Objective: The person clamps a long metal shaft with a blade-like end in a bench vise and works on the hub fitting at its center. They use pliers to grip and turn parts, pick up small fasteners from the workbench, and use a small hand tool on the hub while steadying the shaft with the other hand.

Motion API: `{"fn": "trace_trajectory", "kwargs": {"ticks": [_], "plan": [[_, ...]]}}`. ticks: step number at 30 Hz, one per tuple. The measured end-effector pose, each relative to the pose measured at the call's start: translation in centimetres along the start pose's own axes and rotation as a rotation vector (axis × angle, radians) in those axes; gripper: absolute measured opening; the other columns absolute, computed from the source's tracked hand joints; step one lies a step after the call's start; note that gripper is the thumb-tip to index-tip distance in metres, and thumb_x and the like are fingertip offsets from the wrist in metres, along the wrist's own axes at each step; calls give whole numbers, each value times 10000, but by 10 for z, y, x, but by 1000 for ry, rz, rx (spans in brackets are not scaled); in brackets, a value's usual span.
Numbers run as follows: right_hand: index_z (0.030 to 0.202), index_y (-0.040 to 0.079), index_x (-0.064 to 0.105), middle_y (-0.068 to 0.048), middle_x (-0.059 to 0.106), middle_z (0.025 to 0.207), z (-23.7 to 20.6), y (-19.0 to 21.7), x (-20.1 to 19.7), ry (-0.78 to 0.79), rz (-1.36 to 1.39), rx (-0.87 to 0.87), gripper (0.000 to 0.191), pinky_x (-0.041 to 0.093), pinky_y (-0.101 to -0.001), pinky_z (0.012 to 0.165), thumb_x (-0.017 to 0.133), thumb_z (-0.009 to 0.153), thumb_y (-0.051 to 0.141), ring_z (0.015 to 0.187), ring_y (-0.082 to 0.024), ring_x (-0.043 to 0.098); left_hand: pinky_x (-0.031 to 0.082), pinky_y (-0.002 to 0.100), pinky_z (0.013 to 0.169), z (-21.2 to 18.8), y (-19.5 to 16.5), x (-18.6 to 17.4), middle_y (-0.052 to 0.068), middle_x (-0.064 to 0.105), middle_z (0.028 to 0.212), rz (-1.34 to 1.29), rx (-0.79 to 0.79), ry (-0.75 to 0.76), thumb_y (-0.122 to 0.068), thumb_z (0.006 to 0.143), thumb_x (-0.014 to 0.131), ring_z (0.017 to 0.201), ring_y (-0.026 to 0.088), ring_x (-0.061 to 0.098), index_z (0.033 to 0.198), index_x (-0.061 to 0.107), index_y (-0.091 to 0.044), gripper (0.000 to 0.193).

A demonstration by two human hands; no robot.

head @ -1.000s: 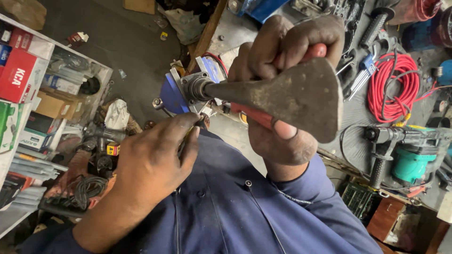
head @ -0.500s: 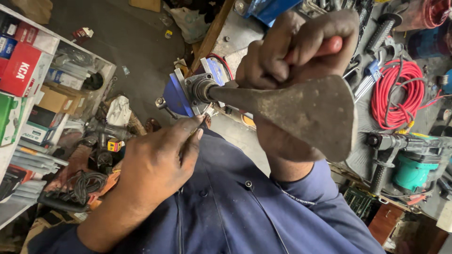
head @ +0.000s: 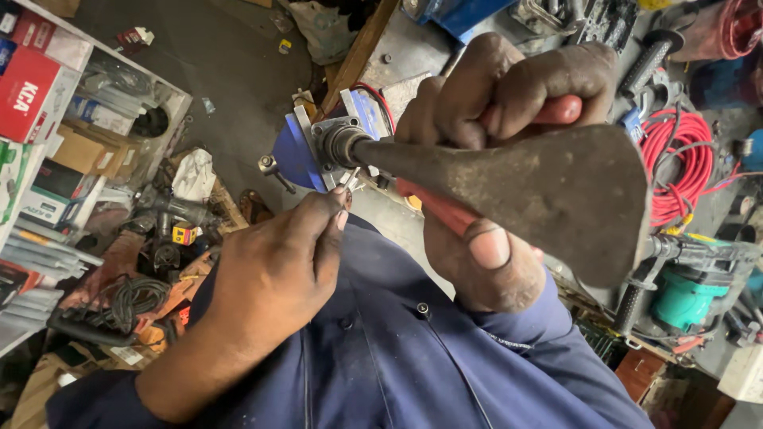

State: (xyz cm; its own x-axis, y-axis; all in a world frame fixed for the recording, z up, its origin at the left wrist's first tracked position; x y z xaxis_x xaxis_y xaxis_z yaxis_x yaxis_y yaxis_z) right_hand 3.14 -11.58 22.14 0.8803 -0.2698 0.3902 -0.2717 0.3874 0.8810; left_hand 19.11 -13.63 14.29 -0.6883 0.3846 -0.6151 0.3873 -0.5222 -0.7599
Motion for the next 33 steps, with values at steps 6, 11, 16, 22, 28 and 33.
{"fn": "trace_trajectory", "kwargs": {"ticks": [6,11,16,22,28,33], "plan": [[1134,132,386,-60,419,917,-2,-6,-2,40,-9,-22,600,468,-304,568,857,836,355,651,-147,453,536,446,597,-5,-11,5,129,706,801,36,-178,-72,-139,999,667,684,344,696,1047,624,-81,87],[1212,120,402,-71,453,1010,-5,-13,-6,75,-4,-47,562,467,-313,621,796,874,337,716,-160,449,515,469,554,-8,-16,8,129,699,810,89,-207,-72,-103,896,680,659,354,684,1082,621,-77,197],[1253,120,396,-77,460,1008,-6,-18,-17,106,9,-82,575,439,-301,605,784,887,332,698,-152,435,527,475,559,-18,-17,19,142,685,799,89,-294,-40,-65,783,700,661,362,687,1160,614,-55,387],[1304,120,387,-84,469,1005,-6,-24,-33,138,29,-104,592,405,-287,586,770,902,328,677,-143,417,545,465,630,-30,-23,35,130,684,846,68,-304,-202,-46,811,692,721,352,694,1147,616,-71,345],[1354,121,379,-91,479,1002,-5,-28,-45,142,52,-134,610,371,-272,567,756,918,323,655,-133,400,544,441,617,-29,-21,52,134,691,906,105,-222,-398,-31,955,678,729,338,695,1253,627,-58,304],[1395,121,373,-97,486,1000,-3,-31,-47,140,54,-142,627,343,-260,551,744,930,319,637,-126,386,549,444,619,-35,-21,54,138,705,938,79,-253,-335,-15,912,662,734,345,704,1189,628,-48,281]]}}
Point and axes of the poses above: each hand's wrist, its own z-axis towards the middle knuckle, its own x-axis out of the palm, y = z × x, the point moved 5 cm from there along z, towards the middle knuckle
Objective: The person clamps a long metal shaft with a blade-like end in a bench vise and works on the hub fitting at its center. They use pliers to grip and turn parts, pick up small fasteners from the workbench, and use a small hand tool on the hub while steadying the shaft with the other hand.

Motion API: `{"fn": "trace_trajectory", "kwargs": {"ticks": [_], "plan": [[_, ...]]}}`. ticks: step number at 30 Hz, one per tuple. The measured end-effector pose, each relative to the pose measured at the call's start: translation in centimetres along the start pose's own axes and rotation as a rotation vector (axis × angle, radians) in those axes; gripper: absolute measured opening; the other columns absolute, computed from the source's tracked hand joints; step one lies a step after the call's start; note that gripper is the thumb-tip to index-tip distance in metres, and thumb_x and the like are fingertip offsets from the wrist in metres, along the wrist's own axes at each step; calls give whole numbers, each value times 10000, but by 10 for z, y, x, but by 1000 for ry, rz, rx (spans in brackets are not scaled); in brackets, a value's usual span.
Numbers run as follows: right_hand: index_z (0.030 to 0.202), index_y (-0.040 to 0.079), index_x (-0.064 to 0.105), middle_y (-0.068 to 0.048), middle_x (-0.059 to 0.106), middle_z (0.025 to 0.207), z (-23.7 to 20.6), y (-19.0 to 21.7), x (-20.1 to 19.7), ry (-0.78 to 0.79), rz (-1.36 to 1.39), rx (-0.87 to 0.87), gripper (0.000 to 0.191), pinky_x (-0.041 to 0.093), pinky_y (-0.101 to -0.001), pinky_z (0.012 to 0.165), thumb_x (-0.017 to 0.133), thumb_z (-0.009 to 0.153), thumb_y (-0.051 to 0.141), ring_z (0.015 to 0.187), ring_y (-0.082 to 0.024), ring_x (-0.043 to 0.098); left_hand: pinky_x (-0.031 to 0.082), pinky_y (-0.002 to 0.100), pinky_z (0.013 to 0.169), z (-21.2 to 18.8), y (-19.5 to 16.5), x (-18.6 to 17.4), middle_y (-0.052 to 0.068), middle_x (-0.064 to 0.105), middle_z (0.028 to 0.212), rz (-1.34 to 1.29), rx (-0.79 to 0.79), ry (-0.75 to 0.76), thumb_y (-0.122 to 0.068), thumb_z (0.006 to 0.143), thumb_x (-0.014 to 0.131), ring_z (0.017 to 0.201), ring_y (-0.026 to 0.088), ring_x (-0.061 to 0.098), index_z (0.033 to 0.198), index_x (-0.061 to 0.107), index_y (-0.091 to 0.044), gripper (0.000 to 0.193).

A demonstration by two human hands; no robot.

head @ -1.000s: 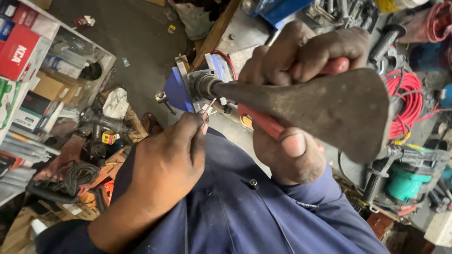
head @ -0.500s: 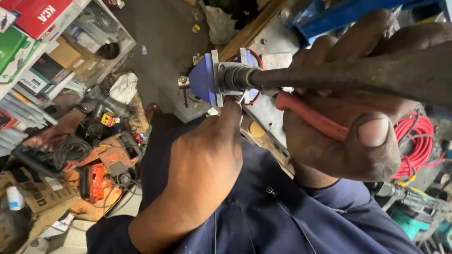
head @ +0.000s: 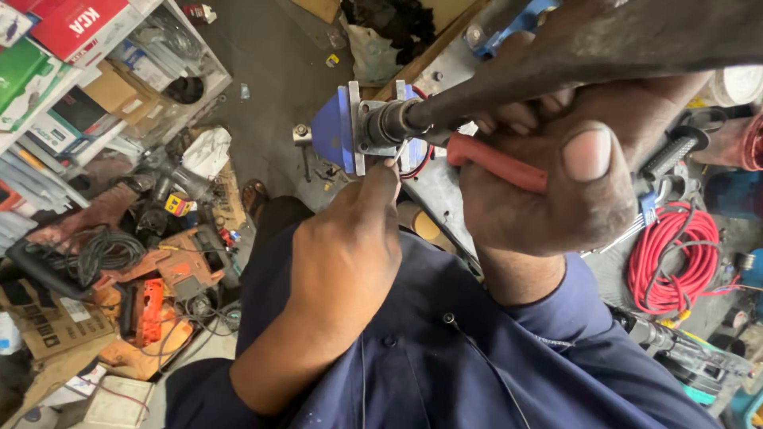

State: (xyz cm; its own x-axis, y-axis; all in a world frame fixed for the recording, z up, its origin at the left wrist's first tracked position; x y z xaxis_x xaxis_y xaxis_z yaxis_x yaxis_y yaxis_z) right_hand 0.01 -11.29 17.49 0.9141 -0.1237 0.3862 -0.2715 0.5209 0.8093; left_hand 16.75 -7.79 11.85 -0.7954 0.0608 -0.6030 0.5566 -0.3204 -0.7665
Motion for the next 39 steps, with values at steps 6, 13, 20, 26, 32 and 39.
{"fn": "trace_trajectory", "kwargs": {"ticks": [6,13,20,26,32,39], "plan": [[1423,116,377,-104,492,978,1,0,9,19,-3,-2,632,326,-254,533,726,938,321,620,-119,381,560,439,652,2,6,-6,139,713,987,-44,65,-20,-25,924,676,781,348,710,1249,630,-53,329],[1349,93,438,-103,486,896,9,1,16,95,23,-21,542,367,-265,551,701,927,308,645,-127,409,564,435,655,5,9,-6,140,717,975,-75,58,-14,-41,929,694,777,340,715,1285,630,-53,361],[1374,87,401,-116,497,931,8,-5,4,54,5,19,594,356,-275,561,704,916,313,649,-144,407,562,444,636,6,3,-10,140,736,941,-80,-6,67,-10,889,661,741,344,713,1172,623,-42,287],[1395,83,369,-127,507,962,8,-5,-2,42,7,40,639,347,-283,569,707,906,316,652,-159,406,563,448,643,6,5,-12,141,734,909,-84,-29,76,-18,878,666,745,338,719,1199,615,-43,326],[1417,78,337,-138,516,992,4,0,-8,36,11,65,684,337,-291,577,710,896,320,655,-174,405,583,420,714,5,0,-3,155,733,1041,-82,57,-51,3,922,657,831,334,729,1288,589,-53,377],[1394,41,334,-143,504,948,4,-4,-7,27,1,47,674,338,-309,572,695,904,330,645,-191,412,545,475,604,13,-2,-9,166,714,877,-34,-47,115,-37,860,675,716,374,702,1157,617,-41,302]]}}
Point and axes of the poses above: each hand's wrist, its own z-axis towards the middle knuckle, its own x-axis out of the palm, y = z × x, the point moved 5 cm from there along z, towards the middle knuckle
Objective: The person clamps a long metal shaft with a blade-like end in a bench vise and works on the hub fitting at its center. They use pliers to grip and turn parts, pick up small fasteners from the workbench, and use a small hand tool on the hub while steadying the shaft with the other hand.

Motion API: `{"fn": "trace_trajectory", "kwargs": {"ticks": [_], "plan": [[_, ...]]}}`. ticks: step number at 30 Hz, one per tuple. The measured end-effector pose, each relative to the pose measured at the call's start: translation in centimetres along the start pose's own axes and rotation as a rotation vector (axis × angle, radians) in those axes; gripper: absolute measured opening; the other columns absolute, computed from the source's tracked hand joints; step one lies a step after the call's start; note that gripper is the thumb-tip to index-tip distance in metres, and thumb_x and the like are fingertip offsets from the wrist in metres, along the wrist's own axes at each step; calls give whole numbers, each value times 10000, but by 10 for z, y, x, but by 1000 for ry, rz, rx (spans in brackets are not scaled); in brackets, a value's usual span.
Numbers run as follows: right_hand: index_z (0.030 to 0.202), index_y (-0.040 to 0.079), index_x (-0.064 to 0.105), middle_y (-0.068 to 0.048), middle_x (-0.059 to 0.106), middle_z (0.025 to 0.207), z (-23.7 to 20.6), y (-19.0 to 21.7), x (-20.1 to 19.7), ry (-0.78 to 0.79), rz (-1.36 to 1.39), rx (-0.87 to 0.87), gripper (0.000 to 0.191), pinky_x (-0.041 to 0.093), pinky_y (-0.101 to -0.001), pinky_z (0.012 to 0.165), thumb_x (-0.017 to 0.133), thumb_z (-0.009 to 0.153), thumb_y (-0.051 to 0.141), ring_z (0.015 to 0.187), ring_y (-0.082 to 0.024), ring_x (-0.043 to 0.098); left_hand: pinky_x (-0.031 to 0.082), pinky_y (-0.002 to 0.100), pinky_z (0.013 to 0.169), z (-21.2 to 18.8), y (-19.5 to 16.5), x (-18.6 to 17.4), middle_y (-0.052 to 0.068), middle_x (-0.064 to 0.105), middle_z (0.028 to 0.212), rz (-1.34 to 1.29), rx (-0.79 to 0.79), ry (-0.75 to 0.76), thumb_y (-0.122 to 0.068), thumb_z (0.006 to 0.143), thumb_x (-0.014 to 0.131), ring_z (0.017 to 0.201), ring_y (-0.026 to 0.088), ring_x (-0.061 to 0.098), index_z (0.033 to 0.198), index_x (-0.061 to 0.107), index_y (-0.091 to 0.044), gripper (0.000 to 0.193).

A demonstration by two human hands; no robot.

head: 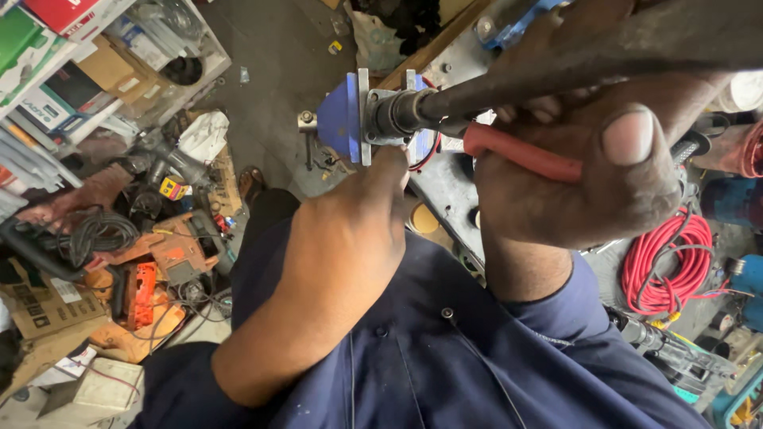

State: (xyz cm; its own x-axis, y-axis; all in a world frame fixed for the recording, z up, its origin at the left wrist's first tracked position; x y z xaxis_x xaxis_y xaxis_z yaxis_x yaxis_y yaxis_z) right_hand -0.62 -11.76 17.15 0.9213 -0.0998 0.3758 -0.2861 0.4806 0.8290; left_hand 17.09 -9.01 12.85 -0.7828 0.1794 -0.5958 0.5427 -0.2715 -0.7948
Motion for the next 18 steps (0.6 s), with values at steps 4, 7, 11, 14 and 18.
{"fn": "trace_trajectory", "kwargs": {"ticks": [4,7,11,14,18], "plan": [[1389,16,332,-151,489,919,1,1,4,-4,-24,-21,684,330,-317,566,687,907,347,624,-201,398,530,499,607,10,-3,-11,168,684,774,-73,-3,20,-49,910,654,716,378,702,1031,581,-58,142],[1385,-4,330,-157,478,897,1,2,3,-14,-52,-23,693,324,-323,561,681,910,360,608,-209,388,519,502,593,13,1,-10,169,666,714,-75,-56,57,-86,964,661,694,378,697,1023,591,-80,91],[1380,-29,329,-165,464,868,1,2,1,-41,-106,-27,707,316,-330,555,673,914,376,587,-219,374,534,473,601,7,2,-8,165,679,766,-173,-48,-10,-32,960,640,714,365,709,1063,602,-69,116],[1371,-40,343,-163,463,857,0,2,2,-9,-93,-47,660,328,-332,555,649,940,354,584,-222,382,559,464,622,2,-7,-9,209,705,922,-153,70,-146,26,860,616,736,388,697,1130,594,-29,277],[1381,-16,342,-143,449,846,-1,2,3,17,-41,-46,626,345,-339,574,645,949,320,586,-208,379,546,470,623,3,-9,-4,162,699,858,-7,53,-49,15,854,644,730,367,696,1155,581,-44,313]]}}
Point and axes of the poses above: each hand's wrist, its own z-axis towards the middle knuckle, its own x-axis out of the palm, y = z × x, the point moved 5 cm from there along z, towards the middle knuckle
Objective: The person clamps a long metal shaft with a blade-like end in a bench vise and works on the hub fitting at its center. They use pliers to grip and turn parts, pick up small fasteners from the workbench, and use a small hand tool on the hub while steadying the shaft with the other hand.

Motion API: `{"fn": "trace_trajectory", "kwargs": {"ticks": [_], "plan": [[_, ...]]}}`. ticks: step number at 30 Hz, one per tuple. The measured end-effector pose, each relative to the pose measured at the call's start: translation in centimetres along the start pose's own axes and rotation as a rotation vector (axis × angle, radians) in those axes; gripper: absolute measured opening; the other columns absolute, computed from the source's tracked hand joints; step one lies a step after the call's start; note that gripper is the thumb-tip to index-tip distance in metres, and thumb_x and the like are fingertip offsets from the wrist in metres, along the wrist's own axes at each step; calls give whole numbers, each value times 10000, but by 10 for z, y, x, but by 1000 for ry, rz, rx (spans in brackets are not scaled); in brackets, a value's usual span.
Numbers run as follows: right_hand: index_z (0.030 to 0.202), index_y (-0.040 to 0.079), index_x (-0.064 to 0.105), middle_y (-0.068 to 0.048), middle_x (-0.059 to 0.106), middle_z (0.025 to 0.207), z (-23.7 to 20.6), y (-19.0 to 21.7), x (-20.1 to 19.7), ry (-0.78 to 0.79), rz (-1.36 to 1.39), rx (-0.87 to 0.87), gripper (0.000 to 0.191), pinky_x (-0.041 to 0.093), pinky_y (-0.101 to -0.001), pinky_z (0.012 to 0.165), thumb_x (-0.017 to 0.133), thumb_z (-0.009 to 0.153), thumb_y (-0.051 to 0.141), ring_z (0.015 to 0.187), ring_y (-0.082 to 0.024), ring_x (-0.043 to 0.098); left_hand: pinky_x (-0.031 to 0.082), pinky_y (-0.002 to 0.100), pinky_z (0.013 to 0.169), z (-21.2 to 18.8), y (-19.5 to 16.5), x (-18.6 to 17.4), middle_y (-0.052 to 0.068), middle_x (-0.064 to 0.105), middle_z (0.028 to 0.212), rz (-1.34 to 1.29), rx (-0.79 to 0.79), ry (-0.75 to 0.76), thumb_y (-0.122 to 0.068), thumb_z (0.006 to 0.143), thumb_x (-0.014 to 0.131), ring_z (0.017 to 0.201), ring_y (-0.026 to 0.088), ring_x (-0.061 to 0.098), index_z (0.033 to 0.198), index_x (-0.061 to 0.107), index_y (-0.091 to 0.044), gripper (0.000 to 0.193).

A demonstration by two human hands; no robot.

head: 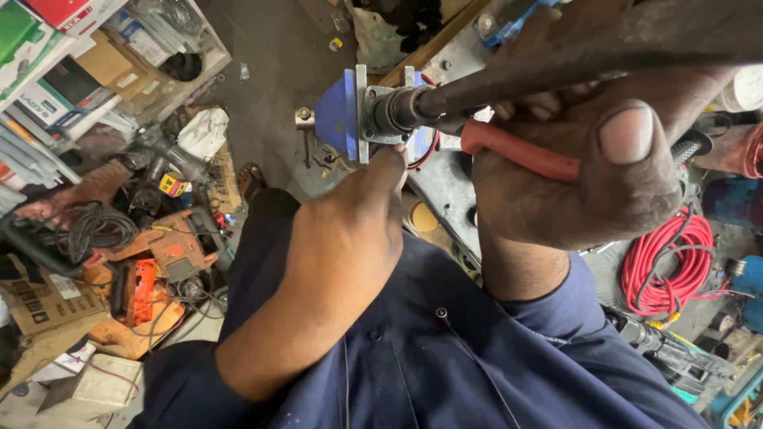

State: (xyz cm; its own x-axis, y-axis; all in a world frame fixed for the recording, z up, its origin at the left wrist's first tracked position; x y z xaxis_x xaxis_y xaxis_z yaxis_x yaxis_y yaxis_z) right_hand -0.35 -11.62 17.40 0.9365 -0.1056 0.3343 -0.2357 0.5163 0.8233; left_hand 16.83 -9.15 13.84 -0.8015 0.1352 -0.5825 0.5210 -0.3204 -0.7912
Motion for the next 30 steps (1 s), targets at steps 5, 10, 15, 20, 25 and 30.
{"fn": "trace_trajectory", "kwargs": {"ticks": [5,10,15,20,25,30], "plan": [[1404,12,325,-128,442,865,0,0,-2,-5,0,-4,655,340,-326,583,662,932,317,613,-199,378,528,494,602,1,4,1,141,659,700,94,-37,145,-25,825,683,684,358,692,1175,564,-48,370],[1426,40,309,-113,435,884,0,-1,-2,-5,0,-10,687,336,-314,593,679,916,315,639,-189,376,535,461,602,-6,10,10,148,669,822,2,4,-35,-31,918,705,705,355,688,1180,601,-59,283],[1448,68,292,-98,428,903,2,-4,-3,-12,11,-5,724,331,-301,603,696,900,312,666,-180,375,562,444,671,-18,17,16,153,683,957,-58,88,-127,30,864,658,775,356,696,1238,605,-46,386],[1470,96,275,-83,421,922,1,-3,-4,-15,19,9,763,327,-289,612,713,883,310,693,-170,373,542,460,649,-17,13,15,165,684,917,-63,22,-68,20,883,670,761,370,692,1211,599,-33,340],[1493,123,259,-68,414,941,-4,3,-6,-15,28,28,805,322,-277,622,731,867,307,720,-161,371,542,453,651,-9,13,12,162,683,849,-155,-52,-76,-4,949,647,756,360,702,1158,596,-70,225],[1515,151,242,-53,407,960,-11,3,-11,-25,57,54,849,318,-264,632,748,851,305,746,-151,370,535,460,631,-4,17,9,158,683,832,-127,-13,-60,-70,992,674,740,366,697,1151,612,-83,171]]}}
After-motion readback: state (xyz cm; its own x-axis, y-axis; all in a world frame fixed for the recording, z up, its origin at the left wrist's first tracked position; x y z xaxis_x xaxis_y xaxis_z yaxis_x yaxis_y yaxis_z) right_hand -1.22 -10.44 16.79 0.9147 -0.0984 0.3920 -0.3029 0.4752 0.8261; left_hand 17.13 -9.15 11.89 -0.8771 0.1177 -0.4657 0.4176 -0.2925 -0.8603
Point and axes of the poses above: each hand's wrist, its own z-axis towards the middle knuckle, its own x-axis out of the palm, y = z × x, the point moved 5 cm from there along z, towards the middle knuckle
